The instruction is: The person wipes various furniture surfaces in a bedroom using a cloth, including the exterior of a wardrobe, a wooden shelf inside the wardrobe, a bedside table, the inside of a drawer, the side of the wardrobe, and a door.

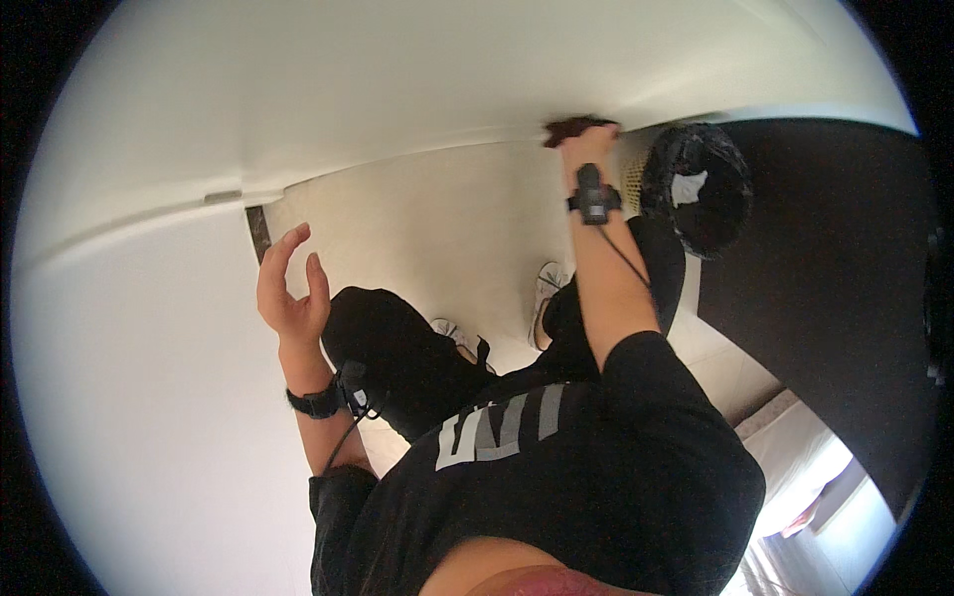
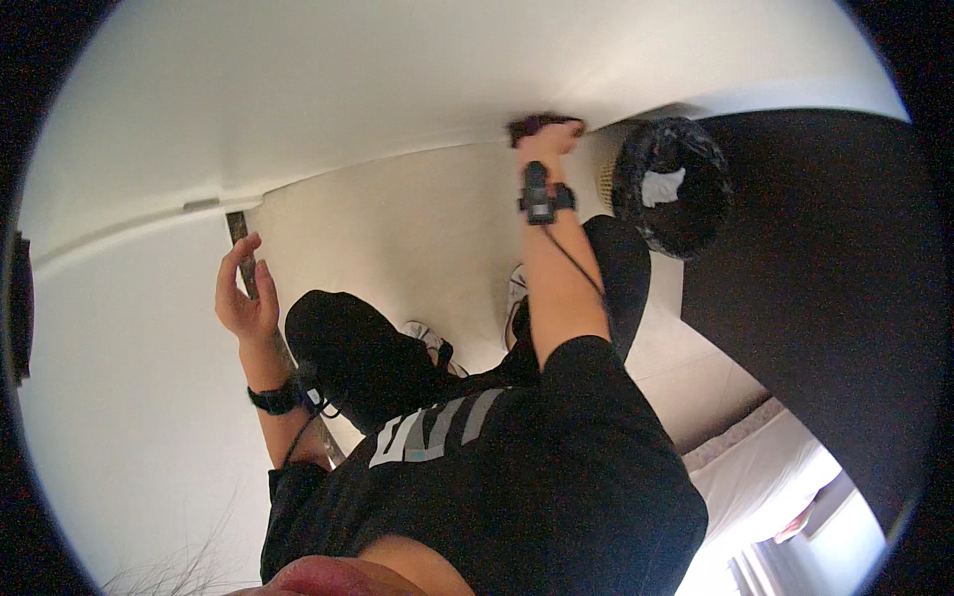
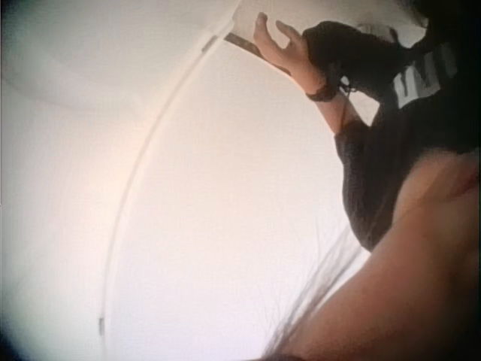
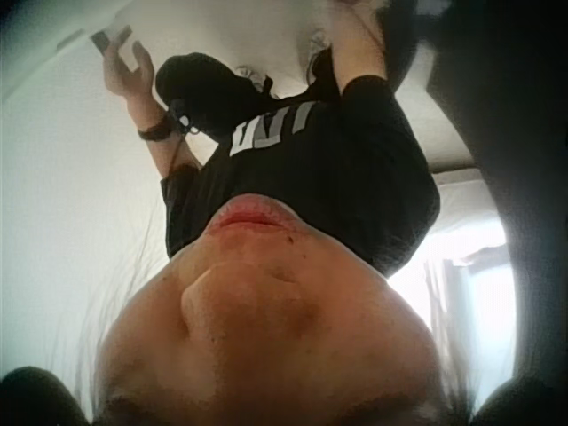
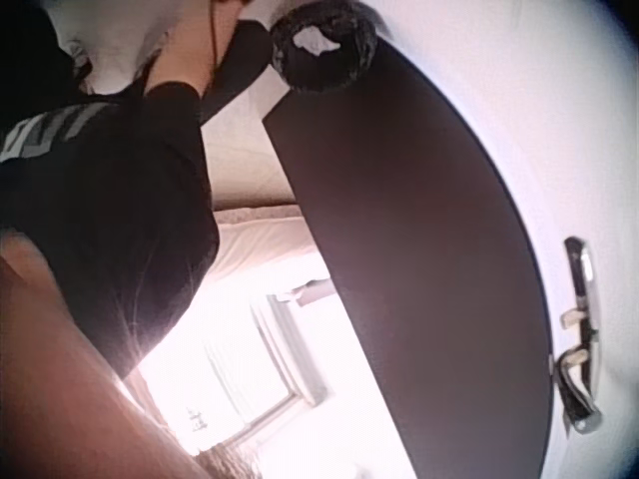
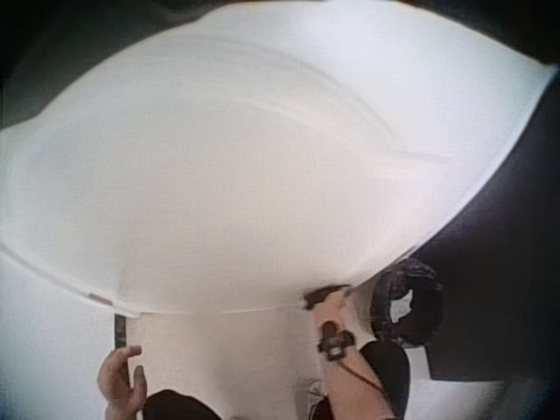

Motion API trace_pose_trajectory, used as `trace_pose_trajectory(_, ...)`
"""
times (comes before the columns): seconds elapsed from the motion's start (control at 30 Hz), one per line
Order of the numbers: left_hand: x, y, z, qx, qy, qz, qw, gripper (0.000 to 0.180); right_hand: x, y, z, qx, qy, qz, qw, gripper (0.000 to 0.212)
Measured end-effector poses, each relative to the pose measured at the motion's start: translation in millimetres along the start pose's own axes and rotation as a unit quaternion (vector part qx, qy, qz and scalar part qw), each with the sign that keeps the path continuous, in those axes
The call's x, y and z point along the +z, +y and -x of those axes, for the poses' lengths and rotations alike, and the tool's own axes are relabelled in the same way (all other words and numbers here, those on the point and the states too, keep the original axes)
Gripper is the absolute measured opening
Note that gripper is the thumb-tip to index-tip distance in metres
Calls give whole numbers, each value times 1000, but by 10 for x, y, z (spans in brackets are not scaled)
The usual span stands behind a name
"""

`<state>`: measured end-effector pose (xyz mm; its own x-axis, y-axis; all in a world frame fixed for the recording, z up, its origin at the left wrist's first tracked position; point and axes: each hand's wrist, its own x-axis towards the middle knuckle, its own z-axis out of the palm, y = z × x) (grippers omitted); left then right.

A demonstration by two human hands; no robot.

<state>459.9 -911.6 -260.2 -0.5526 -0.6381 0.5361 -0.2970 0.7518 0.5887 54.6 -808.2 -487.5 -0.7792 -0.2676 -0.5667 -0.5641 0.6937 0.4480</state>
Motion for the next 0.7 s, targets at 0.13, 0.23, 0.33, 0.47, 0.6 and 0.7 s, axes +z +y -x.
trace_pose_trajectory(0.13, -185, -99, 56, -16, 18, -43, 999, 30, 57, -170, -31, -34, -13, -55, 998, 49)
trace_pose_trajectory(0.23, -470, -138, 215, -64, 56, -53, 995, 25, 71, -553, 15, -69, -31, -122, 990, 58)
trace_pose_trajectory(0.33, -367, -265, 251, -83, 101, 27, 991, 23, 832, -1074, -350, -196, 135, -613, 754, 62)
trace_pose_trajectory(0.47, -925, -147, 610, -148, 135, -54, 978, 23, 521, -2850, 965, -393, -40, -696, 599, 35)
trace_pose_trajectory(0.6, -136, -293, 183, -101, 124, 109, 981, 23, 905, -2286, -718, -185, -13, -939, 291, 29)
trace_pose_trajectory(0.7, -835, -175, 557, -163, 147, -7, 976, 21, 150, -2161, 747, -152, -132, -936, 288, 30)
